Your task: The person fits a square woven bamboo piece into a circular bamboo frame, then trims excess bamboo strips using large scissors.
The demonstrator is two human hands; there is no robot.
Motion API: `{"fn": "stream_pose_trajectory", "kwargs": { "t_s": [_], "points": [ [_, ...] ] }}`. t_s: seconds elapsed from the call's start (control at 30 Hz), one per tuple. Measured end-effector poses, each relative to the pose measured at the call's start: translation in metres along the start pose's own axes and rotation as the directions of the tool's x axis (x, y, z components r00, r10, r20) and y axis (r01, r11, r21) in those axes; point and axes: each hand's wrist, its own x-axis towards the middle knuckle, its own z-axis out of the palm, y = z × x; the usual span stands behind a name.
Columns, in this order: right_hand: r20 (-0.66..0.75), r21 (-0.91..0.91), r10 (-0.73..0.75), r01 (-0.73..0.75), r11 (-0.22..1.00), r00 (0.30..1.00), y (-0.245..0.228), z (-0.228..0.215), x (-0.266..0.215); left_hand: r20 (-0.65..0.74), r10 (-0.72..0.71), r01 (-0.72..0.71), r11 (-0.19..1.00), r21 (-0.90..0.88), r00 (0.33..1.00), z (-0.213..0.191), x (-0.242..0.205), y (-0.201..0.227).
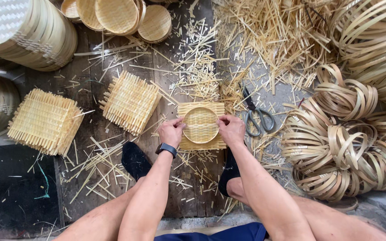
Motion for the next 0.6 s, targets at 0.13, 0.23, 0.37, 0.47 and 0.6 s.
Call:
{"fn": "stream_pose_trajectory", "kwargs": {
  "t_s": [0.13,0.23,0.37,0.47,0.6],
  "points": [
    [0.043,0.007,0.009,-0.009,1.000,0.999,0.0017,-0.0042,0.0012,0.008,-0.184,0.184,0.982,-0.035,0.983,-0.0006,-0.0039,0.0066],
    [0.019,0.018,0.006,-0.007,1.000,1.000,0.0024,-0.0051,0.0006,-0.025,-0.152,0.151,0.988,-0.034,0.988,0.0024,-0.0031,0.0078],
    [-0.017,-0.001,0.017,-0.017,1.000,1.000,0.0013,0.0027,-0.0050,-0.065,-0.170,0.172,0.984,0.032,0.983,0.0027,-0.0048,0.0037],
    [-0.009,-0.113,-0.017,0.016,0.993,1.000,-0.0030,0.0008,0.0007,-0.052,-0.238,0.240,0.970,0.043,0.970,0.0044,-0.0005,0.0083],
    [-0.026,-0.068,0.005,-0.006,0.998,1.000,-0.0045,0.0040,-0.0009,-0.022,-0.302,0.303,0.949,0.082,0.953,0.0011,0.0034,0.0055]
  ]
}}
